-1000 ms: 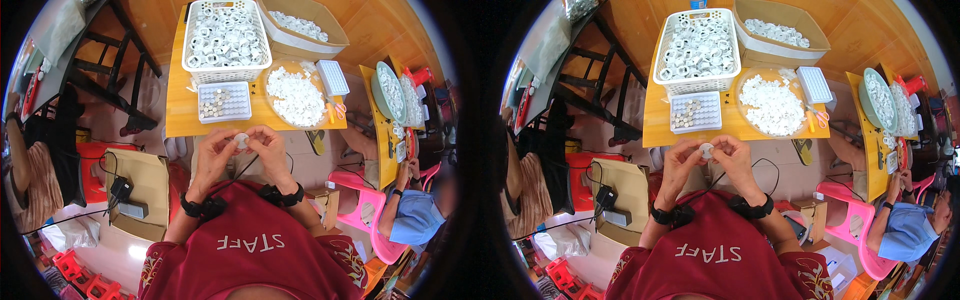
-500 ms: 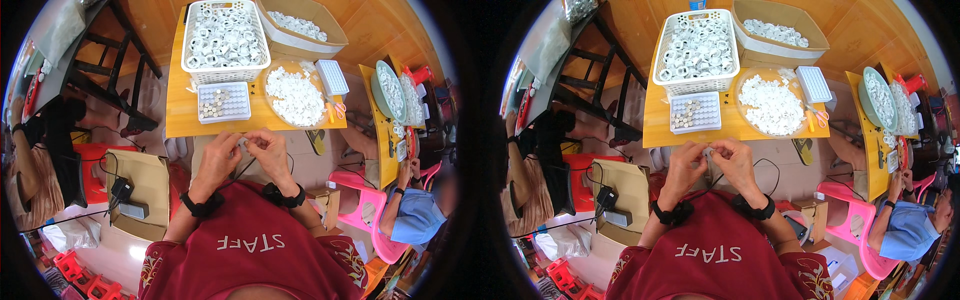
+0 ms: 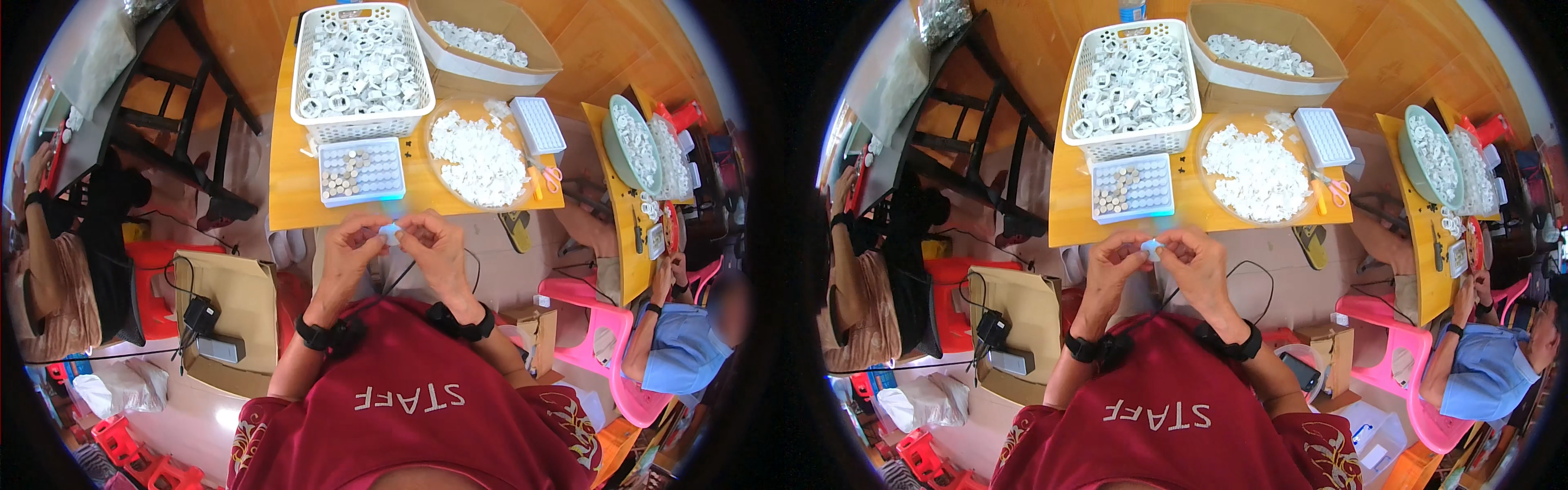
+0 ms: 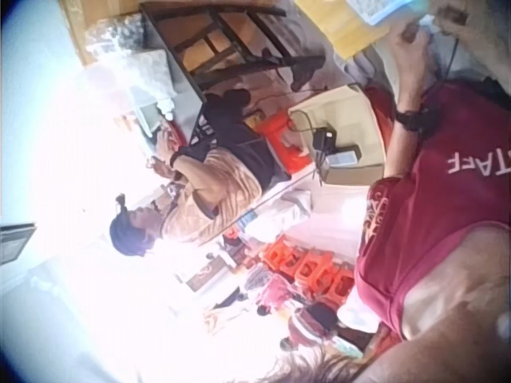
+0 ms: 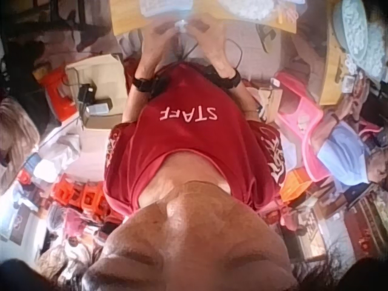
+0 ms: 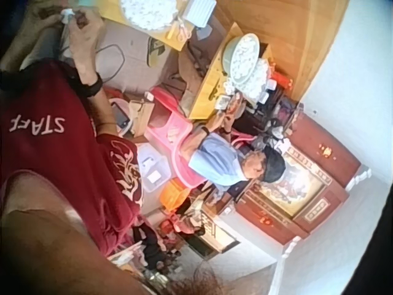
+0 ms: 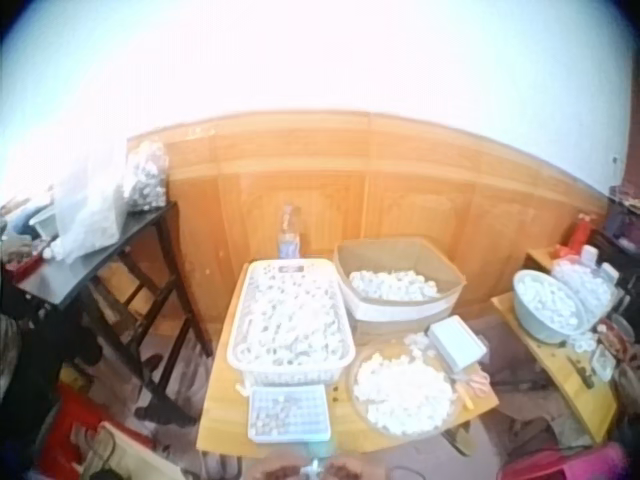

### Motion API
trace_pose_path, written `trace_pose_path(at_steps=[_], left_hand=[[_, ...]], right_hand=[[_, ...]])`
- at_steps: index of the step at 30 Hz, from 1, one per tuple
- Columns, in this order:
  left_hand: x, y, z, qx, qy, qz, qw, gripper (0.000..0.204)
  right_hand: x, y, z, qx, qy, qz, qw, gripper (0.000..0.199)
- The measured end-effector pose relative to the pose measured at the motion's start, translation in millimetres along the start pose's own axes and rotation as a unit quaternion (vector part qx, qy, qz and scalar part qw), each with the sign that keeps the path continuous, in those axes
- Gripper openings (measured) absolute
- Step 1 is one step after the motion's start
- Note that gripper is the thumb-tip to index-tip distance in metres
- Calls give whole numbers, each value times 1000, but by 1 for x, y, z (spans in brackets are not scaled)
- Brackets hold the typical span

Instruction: Sort and assemble small white circular components by hand at a workbench.

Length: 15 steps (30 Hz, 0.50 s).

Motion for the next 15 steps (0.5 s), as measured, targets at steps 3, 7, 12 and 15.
trace_pose_path(at_steps=[3, 7, 12, 15], left_hand=[[11, 4, 2, -11, 185, 112, 976, 20], [24, 5, 7, -9, 297, 118, 948, 19], [16, 4, 4, -15, 290, 122, 949, 20], [4, 3, 6, -47, 239, 118, 963, 22]], right_hand=[[6, 1, -5, -2, 24, 42, 999, 13], [9, 1, -14, 9, 11, 70, 997, 12], [7, -4, -13, 13, 15, 61, 998, 12], [4, -17, -3, 8, -45, -3, 999, 11]])
Point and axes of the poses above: each hand's wrist, its own y-axis away from the middle knuckle, its own z-axis out of the back of the hand, x = y × z, the point moved 6 cm from there along -y, towards the middle knuckle, and after that the axes turned 8 degrees about x, right-handed, at the moved point
